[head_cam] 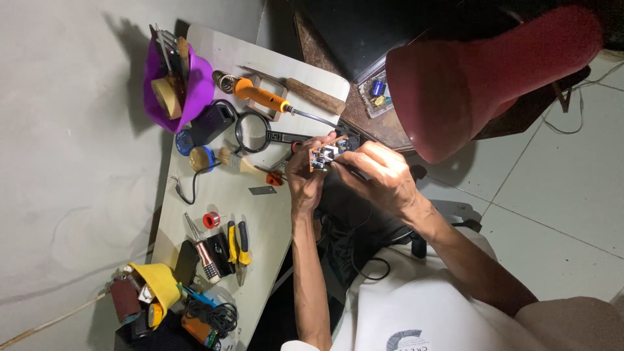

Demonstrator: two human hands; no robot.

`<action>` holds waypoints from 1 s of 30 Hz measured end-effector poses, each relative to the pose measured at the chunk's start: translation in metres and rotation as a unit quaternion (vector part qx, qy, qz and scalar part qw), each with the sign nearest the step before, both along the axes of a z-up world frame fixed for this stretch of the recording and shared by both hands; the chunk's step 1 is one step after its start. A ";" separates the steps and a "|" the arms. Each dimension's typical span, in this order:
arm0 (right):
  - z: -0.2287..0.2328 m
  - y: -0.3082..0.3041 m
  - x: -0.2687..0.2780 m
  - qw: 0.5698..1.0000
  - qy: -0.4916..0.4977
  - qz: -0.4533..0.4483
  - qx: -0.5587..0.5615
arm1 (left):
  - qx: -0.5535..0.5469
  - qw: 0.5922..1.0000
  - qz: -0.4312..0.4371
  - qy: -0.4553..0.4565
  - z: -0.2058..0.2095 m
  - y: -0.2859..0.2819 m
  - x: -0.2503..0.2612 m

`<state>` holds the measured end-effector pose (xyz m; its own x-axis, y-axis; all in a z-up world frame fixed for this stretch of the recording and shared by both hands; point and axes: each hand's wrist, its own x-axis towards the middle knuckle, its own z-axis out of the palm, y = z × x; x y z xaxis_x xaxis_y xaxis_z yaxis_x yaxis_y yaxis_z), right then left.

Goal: The person holds a small circuit board and uses a soldering iron to apply solder to its components. They then use a magnifying glass to closely view the board's surface.

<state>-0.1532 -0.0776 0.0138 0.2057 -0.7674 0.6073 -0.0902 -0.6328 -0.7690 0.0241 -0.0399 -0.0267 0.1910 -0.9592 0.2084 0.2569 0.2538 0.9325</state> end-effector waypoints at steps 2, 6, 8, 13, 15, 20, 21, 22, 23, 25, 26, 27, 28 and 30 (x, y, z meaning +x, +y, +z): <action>0.003 0.000 0.001 1.000 0.005 -0.001 0.001 | 0.004 1.000 -0.004 0.001 0.001 0.000 0.001; 0.004 -0.002 0.004 1.000 0.002 -0.004 0.005 | 0.010 1.000 -0.007 0.004 0.002 -0.001 0.001; 0.004 -0.004 0.004 1.000 0.006 -0.009 0.008 | 0.011 1.000 -0.006 0.006 0.001 -0.003 0.002; 0.010 -0.006 0.001 1.000 0.009 -0.019 0.003 | 0.006 1.000 -0.005 -0.018 0.008 -0.004 -0.002; 0.015 -0.005 -0.002 0.999 0.003 -0.037 0.031 | 0.007 0.998 -0.008 -0.056 0.014 -0.004 -0.005; 0.003 -0.003 -0.014 0.997 -0.023 -0.042 0.067 | 0.002 0.998 0.000 -0.061 0.025 -0.004 -0.026; -0.002 -0.003 -0.016 0.995 -0.032 -0.049 0.080 | 0.000 0.998 -0.002 -0.058 0.024 -0.004 -0.031; -0.005 -0.002 -0.018 0.995 -0.031 -0.049 0.079 | 0.000 0.998 -0.002 -0.057 0.022 -0.004 -0.034; -0.009 -0.002 -0.021 0.994 -0.039 -0.057 0.091 | 0.005 0.999 -0.002 -0.052 0.020 -0.004 -0.038; -0.013 -0.001 -0.028 0.991 -0.046 -0.067 0.102 | 0.011 0.999 -0.004 -0.047 0.010 -0.005 -0.046; -0.014 -0.001 -0.032 0.991 -0.044 -0.072 0.106 | 0.015 1.000 -0.010 -0.024 0.002 -0.005 -0.050; -0.016 0.000 -0.035 0.990 -0.043 -0.077 0.109 | 0.019 1.000 -0.015 -0.001 -0.007 -0.005 -0.054; -0.017 0.000 -0.037 0.990 -0.041 -0.079 0.108 | 0.019 1.000 -0.017 0.002 -0.012 -0.006 -0.057; -0.019 0.000 -0.040 0.991 -0.034 -0.079 0.107 | 0.027 0.998 -0.013 0.048 -0.024 -0.008 -0.064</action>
<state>-0.1935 -0.0776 -0.0052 0.0376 -0.8994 0.4355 -0.1179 -0.4367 -0.8918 -0.0397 -0.0477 -0.0510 0.1816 -0.9735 0.1393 0.3512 0.1965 0.9154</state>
